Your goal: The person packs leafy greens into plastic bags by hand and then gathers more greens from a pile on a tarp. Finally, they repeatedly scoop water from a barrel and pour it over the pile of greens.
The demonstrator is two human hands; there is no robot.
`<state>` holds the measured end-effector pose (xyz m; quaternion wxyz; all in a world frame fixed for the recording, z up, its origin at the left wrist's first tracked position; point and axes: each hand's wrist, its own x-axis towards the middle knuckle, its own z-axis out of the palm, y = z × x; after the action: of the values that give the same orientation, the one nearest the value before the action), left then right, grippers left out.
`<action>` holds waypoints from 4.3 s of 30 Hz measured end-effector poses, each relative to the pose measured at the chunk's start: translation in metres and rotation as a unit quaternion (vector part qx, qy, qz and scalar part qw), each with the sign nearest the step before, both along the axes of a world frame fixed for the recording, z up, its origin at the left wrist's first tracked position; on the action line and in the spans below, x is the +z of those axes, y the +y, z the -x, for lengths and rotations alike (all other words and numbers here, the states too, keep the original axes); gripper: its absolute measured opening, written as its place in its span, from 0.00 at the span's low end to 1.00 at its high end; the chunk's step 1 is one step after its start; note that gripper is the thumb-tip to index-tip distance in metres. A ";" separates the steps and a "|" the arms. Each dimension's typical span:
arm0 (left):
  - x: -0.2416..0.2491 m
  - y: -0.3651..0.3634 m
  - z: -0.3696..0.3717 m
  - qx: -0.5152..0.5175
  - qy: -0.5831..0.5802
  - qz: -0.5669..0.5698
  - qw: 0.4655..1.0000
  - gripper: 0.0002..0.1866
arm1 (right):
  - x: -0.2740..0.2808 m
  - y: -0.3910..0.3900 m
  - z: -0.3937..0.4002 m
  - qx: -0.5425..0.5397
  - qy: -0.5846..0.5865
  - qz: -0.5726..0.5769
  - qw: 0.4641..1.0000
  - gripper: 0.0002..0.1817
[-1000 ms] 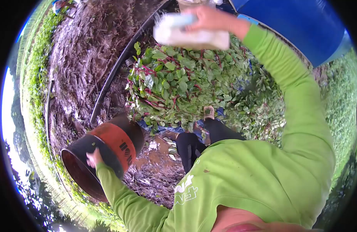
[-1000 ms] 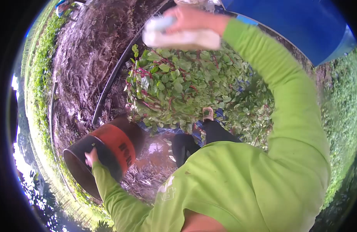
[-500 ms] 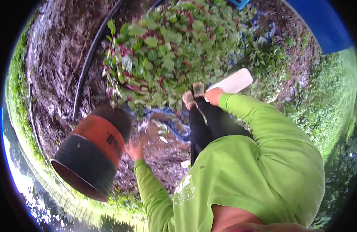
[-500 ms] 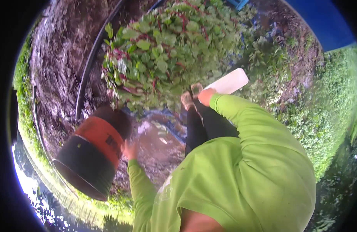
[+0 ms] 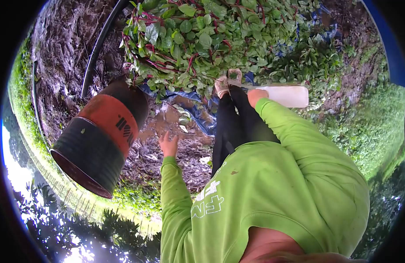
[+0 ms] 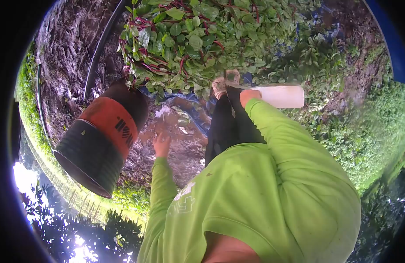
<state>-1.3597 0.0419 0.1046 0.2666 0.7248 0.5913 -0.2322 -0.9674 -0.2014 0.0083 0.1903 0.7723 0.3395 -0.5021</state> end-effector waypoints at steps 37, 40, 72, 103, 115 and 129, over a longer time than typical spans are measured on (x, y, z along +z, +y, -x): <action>0.224 0.223 0.322 0.013 0.190 -0.514 0.836 0.19 | 0.459 0.381 0.227 0.136 0.345 -0.733 0.571 0.13; 0.212 0.225 0.346 -0.010 0.076 -0.559 0.826 0.08 | 0.491 0.476 0.344 0.264 0.323 -0.772 0.480 0.13; 0.209 0.210 0.359 0.157 -0.133 -0.664 0.719 0.10 | 0.156 0.711 0.734 0.551 0.341 -0.357 0.673 0.24; 0.187 0.226 0.368 -0.016 0.112 -0.589 0.800 0.11 | 0.200 0.327 0.210 0.457 0.169 -0.249 0.837 0.22; 0.188 0.224 0.363 0.123 0.091 -0.522 0.839 0.20 | -0.010 0.137 0.136 0.456 0.066 0.015 0.887 0.12; 0.181 0.226 0.387 0.172 0.107 -0.497 0.844 0.27 | 0.030 0.054 0.055 0.325 0.187 -0.208 0.903 0.20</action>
<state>-1.7466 0.2676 0.2861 -0.1585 0.6177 0.7675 0.0659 -1.0223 -0.1474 0.0386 0.1110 0.5329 0.6975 -0.4661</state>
